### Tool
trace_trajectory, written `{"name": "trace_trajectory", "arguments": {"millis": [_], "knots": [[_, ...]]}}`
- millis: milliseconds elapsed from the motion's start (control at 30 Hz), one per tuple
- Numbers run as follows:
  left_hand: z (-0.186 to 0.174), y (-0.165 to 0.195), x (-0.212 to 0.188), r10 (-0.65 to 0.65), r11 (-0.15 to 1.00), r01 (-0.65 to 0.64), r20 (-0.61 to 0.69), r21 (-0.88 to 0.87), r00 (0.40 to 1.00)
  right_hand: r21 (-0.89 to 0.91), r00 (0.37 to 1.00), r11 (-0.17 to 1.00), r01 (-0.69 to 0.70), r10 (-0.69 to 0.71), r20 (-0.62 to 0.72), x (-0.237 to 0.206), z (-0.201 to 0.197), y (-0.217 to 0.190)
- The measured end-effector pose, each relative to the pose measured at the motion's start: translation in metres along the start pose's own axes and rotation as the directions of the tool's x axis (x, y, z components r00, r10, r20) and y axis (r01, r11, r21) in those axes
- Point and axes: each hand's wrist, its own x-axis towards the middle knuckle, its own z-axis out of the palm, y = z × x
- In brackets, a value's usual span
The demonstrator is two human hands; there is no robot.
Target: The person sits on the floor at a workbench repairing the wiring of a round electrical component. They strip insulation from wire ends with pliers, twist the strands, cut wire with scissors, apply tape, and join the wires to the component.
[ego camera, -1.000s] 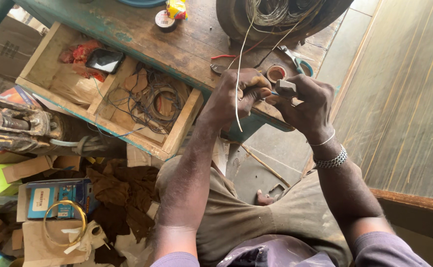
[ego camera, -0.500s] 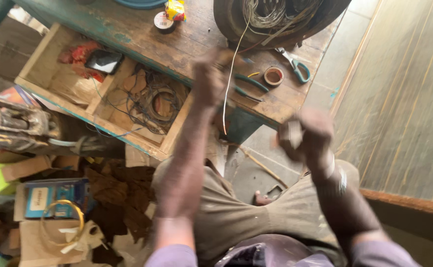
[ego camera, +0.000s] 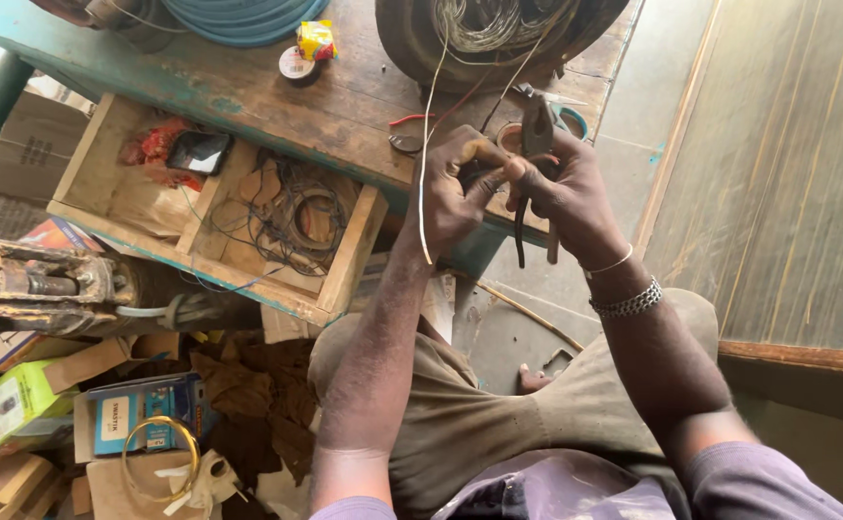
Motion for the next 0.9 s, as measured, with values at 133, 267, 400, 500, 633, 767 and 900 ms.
{"name": "trace_trajectory", "arguments": {"millis": [133,267,400,500,633,767,900], "knots": [[-0.005,-0.007,0.002,0.077,0.988,-0.082,0.041,0.134,0.996,0.083,0.992,0.988,0.128,-0.128,-0.002,0.000,0.011,0.001],[-0.013,-0.016,0.005,0.072,0.992,-0.069,-0.018,0.108,0.997,-0.102,0.961,0.959,0.263,-0.269,-0.055,-0.013,0.017,0.004],[-0.008,-0.018,0.005,0.136,0.991,-0.136,0.065,-0.001,0.989,-0.441,0.920,0.844,0.305,-0.380,-0.090,-0.034,0.010,0.005],[-0.006,-0.018,0.008,0.077,0.997,-0.076,0.102,-0.017,0.992,-0.438,0.893,0.817,0.376,-0.446,-0.065,-0.048,0.000,0.001],[-0.028,-0.020,0.016,-0.076,0.996,0.075,0.013,0.051,0.997,-0.095,0.932,0.928,0.360,-0.362,-0.012,-0.056,-0.019,-0.017],[-0.025,-0.017,0.010,0.065,0.998,-0.061,0.129,-0.032,0.989,-0.707,0.874,0.583,0.401,-0.476,0.103,-0.025,-0.033,-0.034],[-0.016,-0.011,0.008,0.030,0.998,-0.042,0.214,0.052,0.976,-0.769,0.698,0.234,0.595,-0.626,0.349,0.010,-0.029,-0.044]]}}
